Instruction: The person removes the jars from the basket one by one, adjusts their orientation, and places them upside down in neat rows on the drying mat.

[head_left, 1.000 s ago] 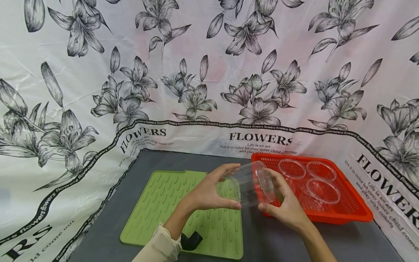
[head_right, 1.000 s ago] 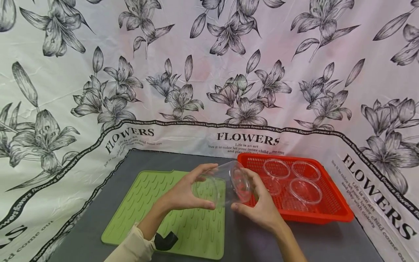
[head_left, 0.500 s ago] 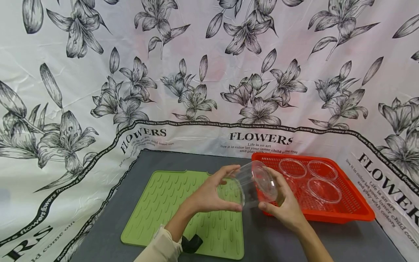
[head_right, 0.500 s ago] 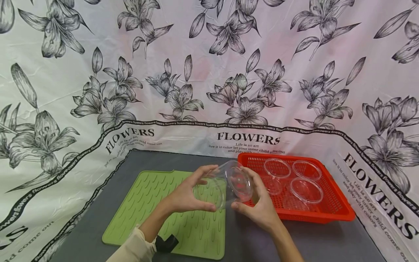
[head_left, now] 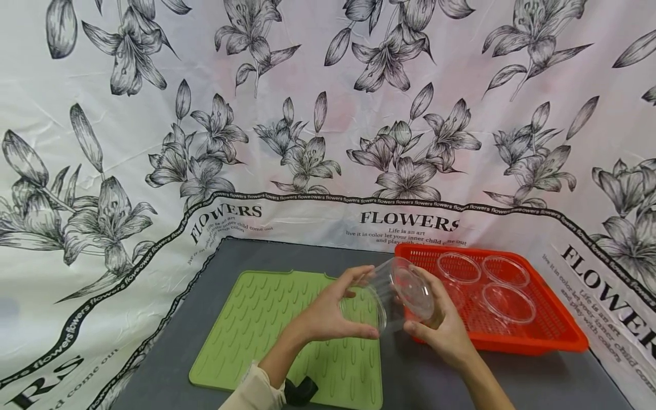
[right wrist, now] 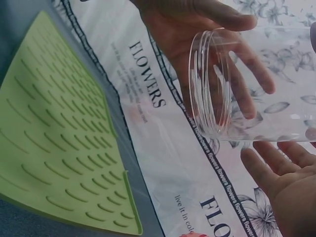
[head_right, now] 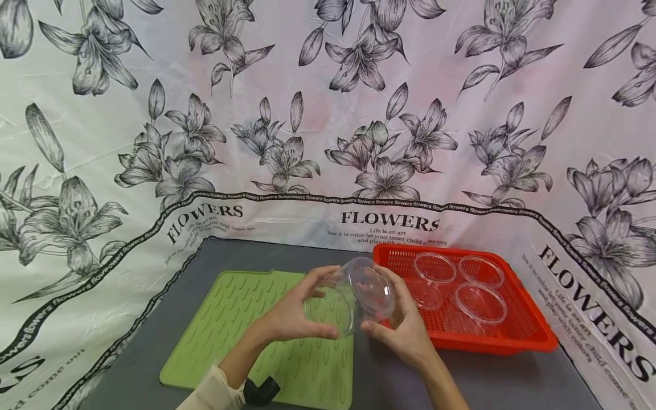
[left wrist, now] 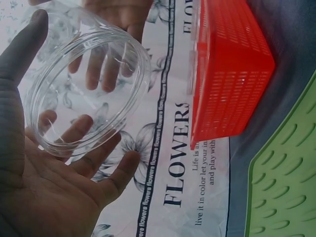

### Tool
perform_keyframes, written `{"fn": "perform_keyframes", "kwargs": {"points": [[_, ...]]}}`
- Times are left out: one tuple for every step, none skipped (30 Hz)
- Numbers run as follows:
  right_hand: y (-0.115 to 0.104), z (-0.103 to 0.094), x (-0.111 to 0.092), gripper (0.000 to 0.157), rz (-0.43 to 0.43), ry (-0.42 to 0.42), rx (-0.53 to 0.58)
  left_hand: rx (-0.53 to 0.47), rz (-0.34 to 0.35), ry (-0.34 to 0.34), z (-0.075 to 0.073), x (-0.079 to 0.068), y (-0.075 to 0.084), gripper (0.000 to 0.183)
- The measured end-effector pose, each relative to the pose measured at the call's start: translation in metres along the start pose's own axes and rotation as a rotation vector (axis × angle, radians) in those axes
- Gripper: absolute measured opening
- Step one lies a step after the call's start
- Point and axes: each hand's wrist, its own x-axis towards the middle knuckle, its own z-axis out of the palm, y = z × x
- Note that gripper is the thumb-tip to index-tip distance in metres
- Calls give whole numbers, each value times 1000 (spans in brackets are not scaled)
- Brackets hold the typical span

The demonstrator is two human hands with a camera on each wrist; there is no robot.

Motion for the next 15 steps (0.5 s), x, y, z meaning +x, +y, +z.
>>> {"fn": "perform_keyframes", "kwargs": {"points": [[0, 0, -1, 82, 14, 4, -4, -4, -3, -1, 1, 0, -1, 102], [1, 0, -2, 83, 29, 8, -6, -6, -1, -1, 2, -1, -1, 102], [2, 0, -2, 83, 41, 8, -10, -10, 0, -1, 3, -1, -2, 101], [2, 0, -2, 83, 47, 10, -11, -12, 1, -2, 3, -2, -3, 101], [2, 0, -3, 83, 49, 14, -15, -10, 2, -1, 3, -2, -3, 102], [2, 0, -3, 83, 42, 14, -14, -10, 3, -1, 4, -2, -4, 102], [2, 0, -3, 83, 38, 16, -9, -9, 3, -2, 4, -2, -4, 102], [1, 1, -3, 83, 29, 13, -2, -12, 2, -2, 4, -2, -4, 102], [1, 2, -2, 82, 19, 7, 8, -11, 1, -3, 3, -2, -5, 102], [0, 3, -2, 81, 11, 6, 15, -10, -2, -2, 3, -3, -5, 102], [0, 3, -2, 81, 6, 3, 19, -8, -3, -2, 3, -3, -5, 102], [1, 4, -2, 81, 0, -3, 27, -6, -5, -2, 3, -4, -6, 103], [1, 4, -2, 81, 2, -4, 30, -5, -4, -3, 3, -5, -6, 103], [2, 4, -2, 81, 4, -6, 30, -2, -6, -3, 2, -5, -7, 104], [2, 5, -2, 81, 7, -4, 25, 2, -8, -5, 2, -6, -8, 104]]}}
